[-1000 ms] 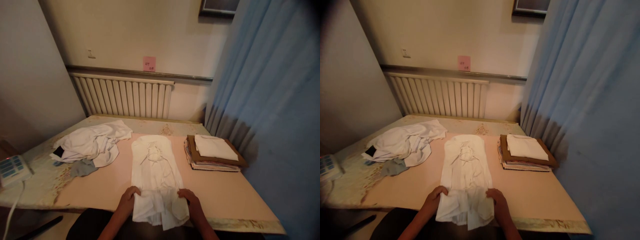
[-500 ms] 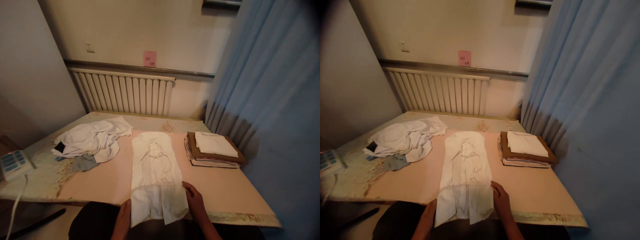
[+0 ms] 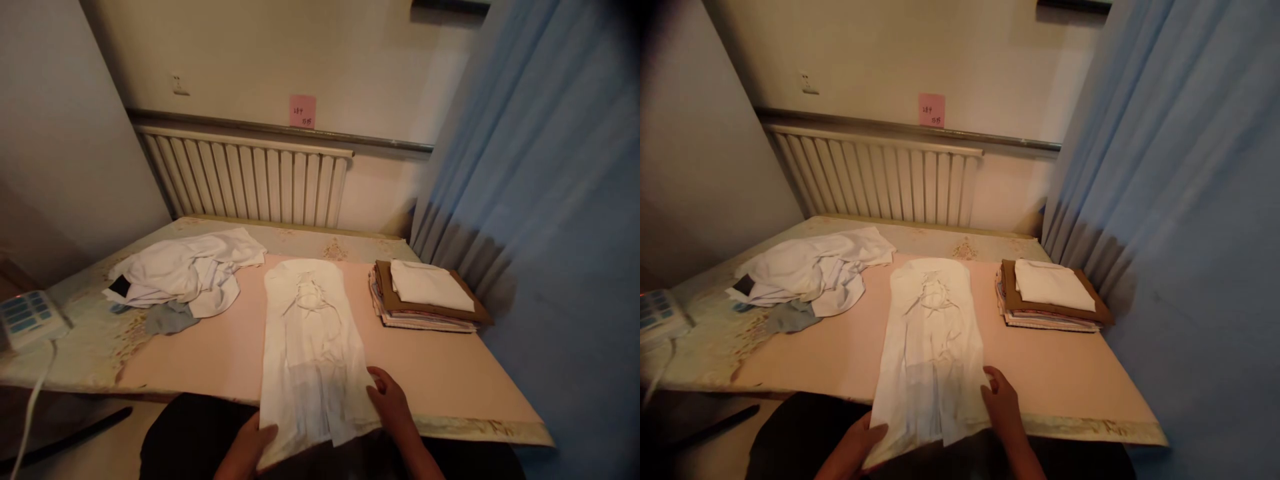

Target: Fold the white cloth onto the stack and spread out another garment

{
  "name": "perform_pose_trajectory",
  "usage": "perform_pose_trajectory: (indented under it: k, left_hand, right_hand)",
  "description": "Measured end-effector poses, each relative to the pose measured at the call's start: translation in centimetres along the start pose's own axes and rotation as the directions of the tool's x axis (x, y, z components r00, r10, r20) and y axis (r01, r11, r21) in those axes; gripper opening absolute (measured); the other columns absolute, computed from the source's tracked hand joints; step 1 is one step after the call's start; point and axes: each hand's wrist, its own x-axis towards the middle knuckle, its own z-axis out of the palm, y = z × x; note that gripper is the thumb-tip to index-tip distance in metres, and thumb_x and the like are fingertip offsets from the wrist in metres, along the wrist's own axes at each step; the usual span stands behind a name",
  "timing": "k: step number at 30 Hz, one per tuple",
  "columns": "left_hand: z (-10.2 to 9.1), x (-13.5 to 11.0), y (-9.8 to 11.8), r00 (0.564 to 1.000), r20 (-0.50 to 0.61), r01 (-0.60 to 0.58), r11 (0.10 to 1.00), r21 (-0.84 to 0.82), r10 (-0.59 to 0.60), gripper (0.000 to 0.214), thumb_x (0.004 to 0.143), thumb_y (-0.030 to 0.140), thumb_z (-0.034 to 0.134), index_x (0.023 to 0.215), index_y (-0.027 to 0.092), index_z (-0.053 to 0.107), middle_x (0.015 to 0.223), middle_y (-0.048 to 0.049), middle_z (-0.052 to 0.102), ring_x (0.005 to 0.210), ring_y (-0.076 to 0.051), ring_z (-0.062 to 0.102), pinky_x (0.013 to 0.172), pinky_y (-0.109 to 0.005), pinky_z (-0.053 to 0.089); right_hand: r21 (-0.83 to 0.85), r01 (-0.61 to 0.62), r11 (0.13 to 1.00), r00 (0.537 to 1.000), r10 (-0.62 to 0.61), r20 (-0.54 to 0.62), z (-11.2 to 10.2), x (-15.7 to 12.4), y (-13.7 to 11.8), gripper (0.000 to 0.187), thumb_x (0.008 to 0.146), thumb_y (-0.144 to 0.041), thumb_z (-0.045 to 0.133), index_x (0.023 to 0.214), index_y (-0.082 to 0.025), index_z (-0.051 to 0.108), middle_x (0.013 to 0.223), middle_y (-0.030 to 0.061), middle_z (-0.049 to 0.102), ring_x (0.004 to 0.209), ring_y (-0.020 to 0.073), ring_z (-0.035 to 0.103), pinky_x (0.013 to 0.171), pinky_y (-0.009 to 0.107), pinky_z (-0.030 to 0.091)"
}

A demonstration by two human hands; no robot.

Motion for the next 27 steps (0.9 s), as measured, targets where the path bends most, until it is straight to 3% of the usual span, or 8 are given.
perform_pose_trajectory:
  k: [4, 8, 12, 15, 17, 18, 23, 27]
  left_hand:
    - [-0.8, -0.2, -0.5, 0.993, -0.111, 0.075, 0.886, 0.457, -0.026, 0.035, 0.07, 0.018, 0.058, 0.105, 0.013, 0.061, 0.076, -0.0051, 0.071, 0.07, -0.025, 0.069, 0.061, -0.033, 0.055]
    - [-1.3, -1.2, -0.6, 0.944, -0.12, -0.075, 0.552, 0.83, 0.307, 0.036, 0.083, 0.02, 0.049, 0.118, 0.015, 0.057, 0.104, -0.0089, 0.07, 0.098, -0.023, 0.067, 0.085, -0.033, 0.052]
    - [-0.6, -1.3, -0.1, 0.722, 0.029, -0.245, 0.217, 0.945, 0.691, 0.038, 0.093, 0.026, 0.037, 0.124, 0.013, 0.055, 0.119, -0.0147, 0.063, 0.115, -0.027, 0.059, 0.101, -0.043, 0.045]
    - [1.1, -0.1, 0.7, 0.566, 0.193, -0.367, 0.036, 0.93, 0.801, 0.04, 0.095, 0.026, 0.037, 0.131, 0.016, 0.052, 0.134, -0.0144, 0.057, 0.126, -0.026, 0.052, 0.106, -0.044, 0.043]
    - [2.5, 1.0, 1.4, 0.52, 0.288, -0.418, -0.055, 0.907, 0.804, 0.044, 0.095, 0.026, 0.039, 0.137, 0.017, 0.048, 0.145, -0.0129, 0.048, 0.135, -0.026, 0.043, 0.109, -0.043, 0.04]
    - [3.2, 1.4, 1.7, 0.532, 0.335, -0.433, -0.089, 0.897, 0.778, 0.045, 0.095, 0.025, 0.04, 0.139, 0.018, 0.046, 0.149, -0.0117, 0.045, 0.139, -0.026, 0.039, 0.111, -0.044, 0.037]
    - [5.6, 2.3, 3.0, 0.711, 0.446, -0.442, -0.147, 0.885, 0.543, 0.044, 0.088, 0.021, 0.052, 0.131, 0.018, 0.055, 0.144, -0.0122, 0.051, 0.137, -0.03, 0.041, 0.112, -0.05, 0.032]
    - [6.8, 2.1, 4.8, 0.735, 0.368, -0.429, -0.03, 0.903, 0.57, 0.026, 0.092, 0.021, 0.046, 0.11, 0.018, 0.064, 0.119, -0.0117, 0.066, 0.117, -0.028, 0.056, 0.104, -0.049, 0.038]
  right_hand:
    - [-0.079, 0.02, 0.997, 1.0, -0.019, 0.022, -1.6, 0.0, 0.5, 0.043, 0.067, -0.031, 0.049, 0.105, -0.021, 0.068, 0.076, 0.0021, 0.072, 0.069, 0.0218, 0.067, 0.066, 0.032, 0.053]
    - [-0.267, 0.096, 0.959, 0.993, -0.109, -0.037, -2.5, -0.5, 1.2, 0.04, 0.076, -0.03, 0.047, 0.108, -0.017, 0.068, 0.092, 0.008, 0.072, 0.083, 0.0234, 0.068, 0.079, 0.036, 0.053]
    - [-0.334, 0.246, 0.91, 0.947, -0.299, -0.117, -1.7, -0.5, 0.4, 0.037, 0.086, -0.03, 0.042, 0.111, -0.015, 0.065, 0.11, 0.013, 0.068, 0.098, 0.024, 0.066, 0.088, 0.038, 0.052]
    - [-0.309, 0.391, 0.867, 0.9, -0.431, -0.07, -0.3, 0.2, -0.9, 0.032, 0.088, -0.026, 0.042, 0.107, -0.017, 0.066, 0.106, 0.0111, 0.069, 0.099, 0.0224, 0.065, 0.09, 0.037, 0.052]
    - [-0.269, 0.457, 0.848, 0.875, -0.483, -0.035, 0.9, 0.7, -1.9, 0.03, 0.088, -0.023, 0.042, 0.105, -0.018, 0.066, 0.103, 0.0096, 0.069, 0.098, 0.0208, 0.065, 0.089, 0.035, 0.052]
    - [-0.249, 0.475, 0.844, 0.869, -0.495, -0.02, 1.4, 0.9, -2.3, 0.029, 0.088, -0.021, 0.042, 0.105, -0.018, 0.066, 0.102, 0.0092, 0.069, 0.097, 0.0202, 0.065, 0.088, 0.034, 0.052]
    - [-0.234, 0.453, 0.86, 0.89, -0.451, 0.064, 3.5, 1.5, -3.6, 0.024, 0.088, -0.023, 0.049, 0.105, -0.017, 0.065, 0.099, 0.0081, 0.068, 0.091, 0.0194, 0.064, 0.083, 0.03, 0.049]
    - [-0.307, 0.355, 0.883, 0.935, -0.344, 0.089, 4.7, 1.6, -4.1, 0.013, 0.085, -0.026, 0.057, 0.093, -0.02, 0.065, 0.09, 0.0049, 0.067, 0.084, 0.0184, 0.062, 0.077, 0.027, 0.045]
